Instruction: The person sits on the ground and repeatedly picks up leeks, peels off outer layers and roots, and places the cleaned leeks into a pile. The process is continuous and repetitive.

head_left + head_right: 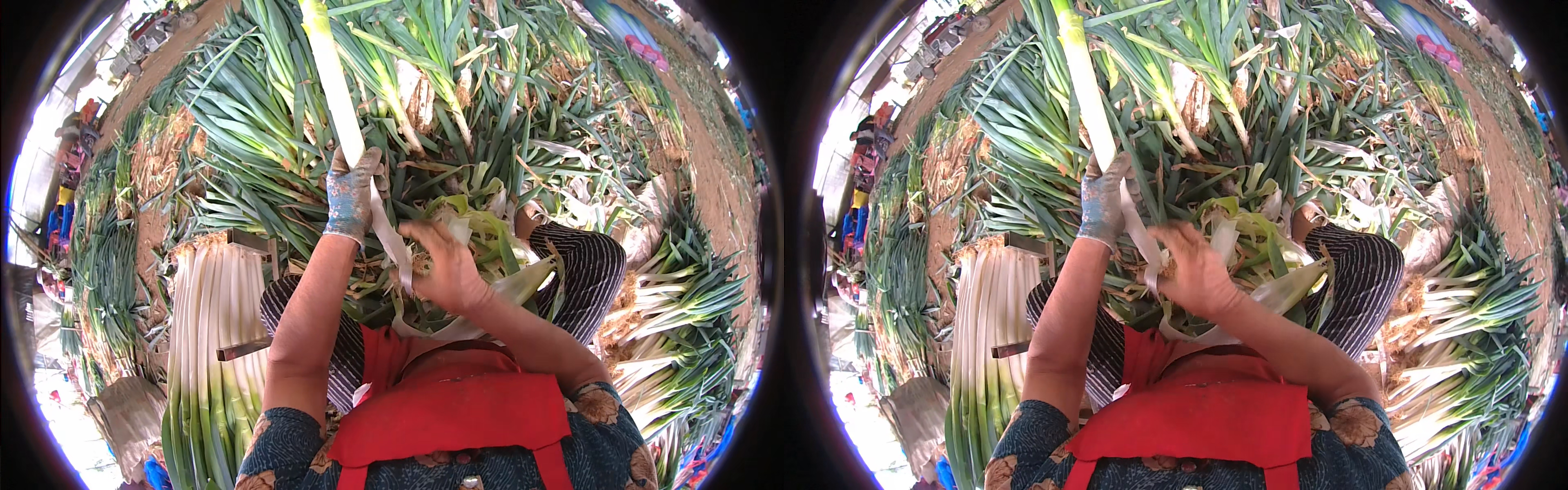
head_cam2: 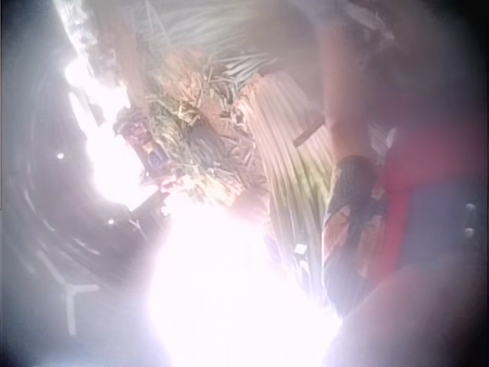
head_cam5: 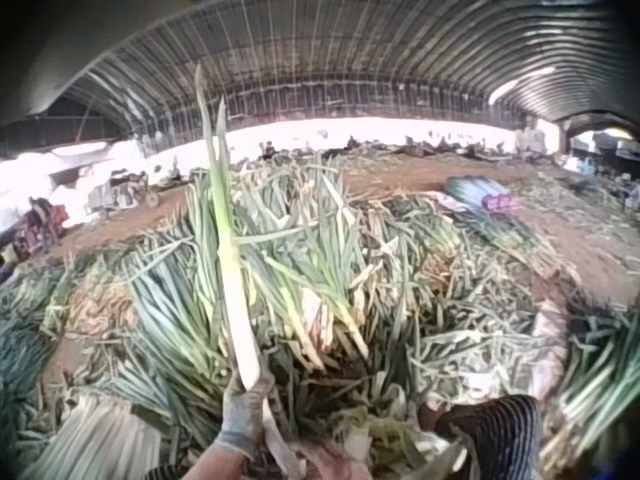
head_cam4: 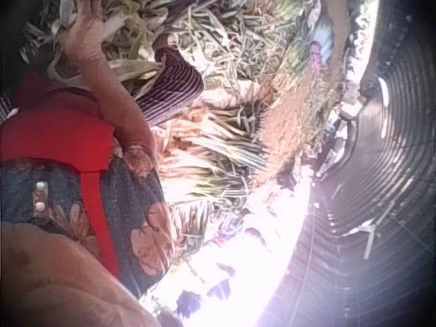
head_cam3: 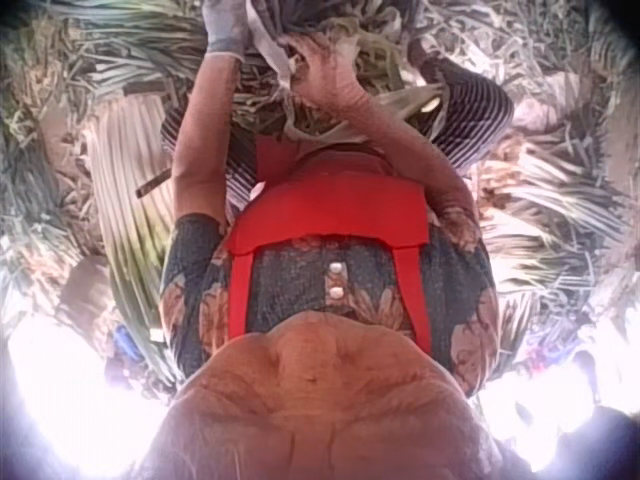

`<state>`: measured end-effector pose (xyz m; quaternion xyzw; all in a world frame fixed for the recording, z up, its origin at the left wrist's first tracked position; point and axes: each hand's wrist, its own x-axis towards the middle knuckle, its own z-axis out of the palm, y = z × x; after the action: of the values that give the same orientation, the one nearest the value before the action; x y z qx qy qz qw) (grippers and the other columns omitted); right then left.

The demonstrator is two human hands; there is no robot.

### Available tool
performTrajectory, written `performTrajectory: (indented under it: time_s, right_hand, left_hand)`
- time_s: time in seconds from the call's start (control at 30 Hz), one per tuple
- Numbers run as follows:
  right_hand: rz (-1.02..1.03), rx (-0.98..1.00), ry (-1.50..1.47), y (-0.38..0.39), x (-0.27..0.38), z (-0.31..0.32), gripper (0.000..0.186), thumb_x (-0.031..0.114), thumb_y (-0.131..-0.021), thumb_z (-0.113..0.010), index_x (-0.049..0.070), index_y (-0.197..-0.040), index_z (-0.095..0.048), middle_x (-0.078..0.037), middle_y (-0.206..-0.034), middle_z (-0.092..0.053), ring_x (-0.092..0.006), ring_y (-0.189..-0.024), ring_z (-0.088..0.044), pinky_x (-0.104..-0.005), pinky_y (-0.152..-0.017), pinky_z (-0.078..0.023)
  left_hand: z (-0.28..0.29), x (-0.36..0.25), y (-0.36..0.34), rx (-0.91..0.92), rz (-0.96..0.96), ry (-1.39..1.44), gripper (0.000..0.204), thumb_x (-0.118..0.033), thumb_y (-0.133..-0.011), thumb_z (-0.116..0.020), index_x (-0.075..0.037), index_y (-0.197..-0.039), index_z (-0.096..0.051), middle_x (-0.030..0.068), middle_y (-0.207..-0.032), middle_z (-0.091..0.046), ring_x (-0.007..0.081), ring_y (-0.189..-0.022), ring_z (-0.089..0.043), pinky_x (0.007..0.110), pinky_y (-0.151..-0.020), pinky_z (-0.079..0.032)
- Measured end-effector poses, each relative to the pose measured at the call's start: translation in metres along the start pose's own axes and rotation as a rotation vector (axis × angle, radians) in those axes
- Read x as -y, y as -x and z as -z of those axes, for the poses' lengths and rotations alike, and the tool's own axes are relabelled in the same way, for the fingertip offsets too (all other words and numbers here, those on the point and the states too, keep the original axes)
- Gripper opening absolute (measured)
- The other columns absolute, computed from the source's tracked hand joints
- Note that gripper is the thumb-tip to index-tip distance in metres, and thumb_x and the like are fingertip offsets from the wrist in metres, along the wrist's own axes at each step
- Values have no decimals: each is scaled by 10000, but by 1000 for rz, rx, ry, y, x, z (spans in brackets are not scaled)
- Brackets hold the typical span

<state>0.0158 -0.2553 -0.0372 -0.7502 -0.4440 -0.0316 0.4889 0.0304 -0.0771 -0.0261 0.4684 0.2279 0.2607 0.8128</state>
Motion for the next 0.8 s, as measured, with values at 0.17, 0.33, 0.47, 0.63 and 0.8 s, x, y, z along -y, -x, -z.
performTrajectory:
  time_s: [0.17,0.33,0.47,0.63,0.8]
  right_hand:
    - [-5,185,61,-3,-35,-16,288,122,-747,-664,80,-1025,-599,-114,-954,-631,-300,-853,-615,-358,-747,-503]
    - [0,359,1,10,-39,-13,249,124,-748,-667,59,-982,-613,-112,-894,-639,-305,-819,-610,-374,-745,-496]
    - [-66,146,41,9,-21,-15,310,167,-758,-682,62,-1037,-600,-135,-972,-617,-321,-879,-598,-399,-774,-492]
    - [-14,178,77,-7,-32,-26,283,173,-759,-633,85,-1026,-598,-120,-923,-597,-312,-846,-598,-404,-733,-498]
    - [106,575,149,25,-33,-9,227,183,-734,-641,104,-943,-600,-100,-882,-599,-292,-798,-609,-391,-699,-504]
  left_hand:
    - [-7,-5,6,14,-80,-107,222,-88,-824,-652,-82,-988,-502,10,-647,-530,108,-469,-489,249,-398,-383]
    - [-2,-14,0,-1,-108,-152,258,-78,-826,-643,-58,-1044,-507,7,-655,-528,91,-477,-481,236,-401,-372]
    - [1,-7,-1,29,-103,-153,298,-99,-823,-663,-60,-1080,-518,1,-660,-537,90,-470,-497,234,-397,-390]
    - [-3,-4,4,29,-76,-189,292,-146,-813,-691,-88,-1055,-539,-5,-669,-539,99,-471,-502,247,-406,-410]
    - [8,-10,-9,-52,-158,-236,232,-127,-808,-695,-107,-1006,-576,-9,-674,-556,96,-484,-513,240,-424,-420]
